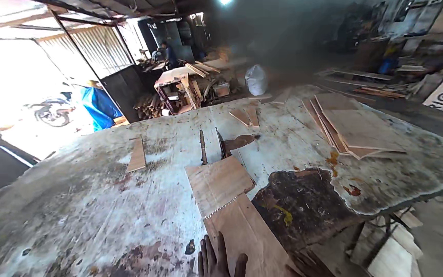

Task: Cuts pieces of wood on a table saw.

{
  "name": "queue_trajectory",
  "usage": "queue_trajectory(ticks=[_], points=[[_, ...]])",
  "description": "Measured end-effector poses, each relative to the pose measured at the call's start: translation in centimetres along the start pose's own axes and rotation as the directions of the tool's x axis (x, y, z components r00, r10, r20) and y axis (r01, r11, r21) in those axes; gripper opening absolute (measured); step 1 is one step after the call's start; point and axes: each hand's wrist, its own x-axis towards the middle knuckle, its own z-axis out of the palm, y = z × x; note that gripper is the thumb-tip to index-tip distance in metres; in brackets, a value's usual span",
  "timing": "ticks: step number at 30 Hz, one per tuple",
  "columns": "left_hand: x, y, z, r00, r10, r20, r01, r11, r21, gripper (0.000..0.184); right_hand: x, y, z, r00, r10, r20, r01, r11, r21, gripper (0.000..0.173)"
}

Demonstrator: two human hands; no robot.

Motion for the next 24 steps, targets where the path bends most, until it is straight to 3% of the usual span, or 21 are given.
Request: queue_trajectory(ticks=[5,24], points=[[1.0,-0.4,-0.5,1.0,0.015,-0.006,-0.015,1.0,-0.011,0.104,0.9,-1.2,-0.7,0.996,0.072,0.055,-0.075,0.996,0.055,0.101],[3.5,-1.9,-0.7,0.997,0.057,-0.047,-0.058,0.998,-0.029,0.107,3.4,-1.3,-0.6,0.994,0.095,0.052,-0.098,0.994,0.046,0.1]])
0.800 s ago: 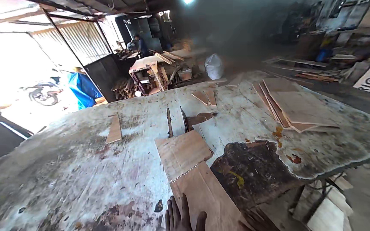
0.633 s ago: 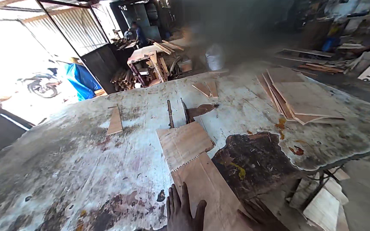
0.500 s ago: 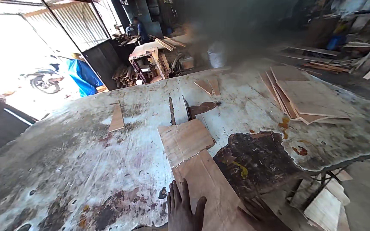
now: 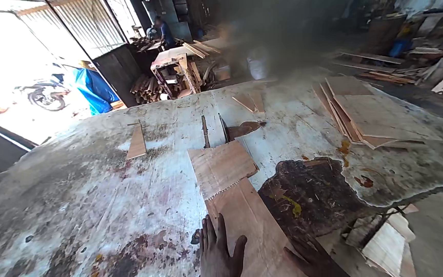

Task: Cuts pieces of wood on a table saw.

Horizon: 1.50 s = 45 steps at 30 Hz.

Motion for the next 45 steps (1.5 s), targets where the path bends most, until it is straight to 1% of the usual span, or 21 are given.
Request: queue_trajectory(ticks=[6,10,12,15,17,19,21,22,24,28,31,36,38,40,41,45], points=[[1.4,0.0,0.2,0.999,-0.039,0.011,0.039,0.999,0.005,0.101,1.0,-0.1,-0.2,0.998,-0.021,-0.053,0.02,1.0,-0.017,0.099],[2.9,-0.1,0.5,0.999,-0.052,-0.003,0.052,0.999,-0.001,0.096,2.1,0.0,-0.7,0.999,-0.003,-0.038,0.003,1.0,-0.007,0.099],[3.4,0.0,0.4,0.998,-0.065,0.016,0.065,0.998,0.009,0.095,2.5,0.0,-0.7,0.999,0.01,-0.035,-0.01,1.0,-0.012,0.1],[3.5,0.1,0.5,0.997,-0.072,0.023,0.072,0.997,0.011,0.095,2.3,-1.2,-0.3,0.998,0.012,-0.059,-0.015,0.999,-0.046,0.1],[3.6,0.0,0.7,0.998,-0.066,0.008,0.066,0.998,0.014,0.092,2.3,-1.8,0.6,0.997,-0.001,-0.082,-0.006,0.996,-0.085,0.101],[4.1,0.0,0.7,0.998,-0.068,0.006,0.068,0.997,0.02,0.088,2.5,-1.8,0.7,0.998,-0.003,-0.056,-0.002,0.996,-0.086,0.101],[4.4,0.1,0.9,0.997,-0.072,0.008,0.071,0.997,0.026,0.086,2.8,-1.4,0.1,1.0,-0.005,0.015,0.005,0.998,-0.058,0.101],[4.8,0.2,1.0,0.997,-0.071,0.001,0.071,0.997,0.026,0.086,3.2,-1.1,-0.5,0.999,-0.005,0.047,0.007,0.999,-0.048,0.098],[5.6,0.1,1.0,0.997,-0.074,-0.001,0.074,0.997,0.027,0.086,4.0,-0.8,-1.1,0.998,-0.004,0.066,0.006,0.999,-0.037,0.091],[7.3,0.4,1.0,0.996,-0.091,0.025,0.091,0.996,0.01,0.084,5.2,-0.1,-1.4,1.0,-0.003,0.023,0.005,0.997,-0.08,0.084],[8.6,0.2,0.9,0.995,-0.09,0.038,0.09,0.996,0.015,0.084,6.2,0.7,-1.4,1.0,-0.023,0.009,0.024,0.991,-0.135,0.085],[10.9,0.2,0.7,0.995,-0.088,0.046,0.087,0.996,0.013,0.084,8.2,2.0,-1.6,1.0,-0.016,-0.013,0.014,0.989,-0.151,0.085],[11.7,0.2,0.6,0.994,-0.094,0.05,0.093,0.996,0.015,0.084,8.9,2.7,-1.5,0.997,-0.045,-0.057,0.036,0.987,-0.155,0.084],[12.5,0.3,0.4,0.994,-0.099,0.056,0.098,0.995,0.015,0.084,9.7,3.4,-1.4,0.988,-0.106,-0.112,0.089,0.985,-0.15,0.082],[13.0,0.4,0.3,0.993,-0.103,0.062,0.102,0.995,0.012,0.084,10.1,3.6,-1.5,0.987,-0.114,-0.113,0.098,0.985,-0.143,0.083],[14.9,0.5,0.0,0.987,-0.118,0.109,0.116,0.993,0.027,0.082,11.7,3.8,-2.6,0.998,-0.051,-0.033,0.046,0.992,-0.12,0.086]])
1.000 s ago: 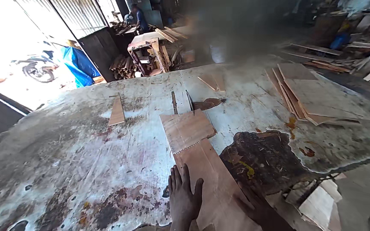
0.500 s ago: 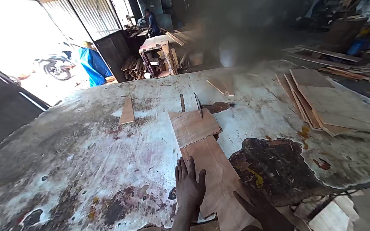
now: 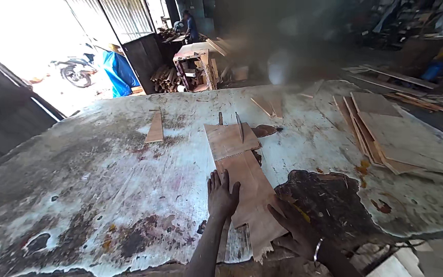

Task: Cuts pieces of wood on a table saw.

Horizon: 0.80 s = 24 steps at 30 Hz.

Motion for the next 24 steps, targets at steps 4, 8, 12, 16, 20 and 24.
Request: queue_trajectory(ticks=[4,8,12,16,20,24], points=[[1.6,0.1,-0.3,0.999,-0.032,0.019,0.032,0.999,0.004,0.081,1.4,-0.4,-1.0,0.995,0.072,0.071,-0.072,0.997,-0.005,0.087],[0.4,-0.3,0.0,1.0,0.0,-0.015,-0.001,0.998,-0.06,0.085,1.0,-0.9,-0.8,0.994,0.105,0.022,-0.104,0.994,-0.02,0.085],[-7.8,-2.6,0.6,0.975,0.22,0.04,-0.216,0.973,-0.086,0.108,-0.7,-1.0,0.8,0.993,0.056,-0.107,-0.06,0.998,-0.036,0.081],[-12.0,-4.9,0.9,0.923,0.375,0.079,-0.37,0.926,-0.074,0.1,-1.6,-1.1,1.7,0.986,0.015,-0.166,-0.029,0.997,-0.077,0.082],[-9.1,-4.8,1.3,0.925,0.376,0.05,-0.373,0.926,-0.062,0.074,0.8,-0.6,0.4,0.995,0.09,-0.051,-0.093,0.994,-0.056,0.083],[-6.5,-4.4,0.6,0.938,0.342,0.063,-0.338,0.939,-0.067,0.07,3.3,-0.4,-1.0,0.991,0.129,0.02,-0.128,0.99,-0.06,0.085]])
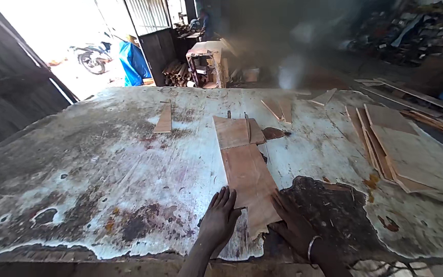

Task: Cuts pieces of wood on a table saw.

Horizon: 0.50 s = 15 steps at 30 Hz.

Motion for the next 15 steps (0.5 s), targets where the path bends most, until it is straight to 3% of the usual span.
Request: queue_trajectory(ticks=[10,15], points=[[3.6,0.3,-1.3,0.994,-0.104,0.016,0.104,0.994,-0.02,0.067,3.4,1.1,-0.6,1.0,0.01,-0.025,-0.011,1.0,-0.023,0.082],[2.5,0.2,-1.2,0.998,-0.059,0.03,0.061,0.997,-0.043,0.064,2.0,0.8,0.2,0.999,0.026,-0.044,-0.025,0.999,0.022,0.077]])
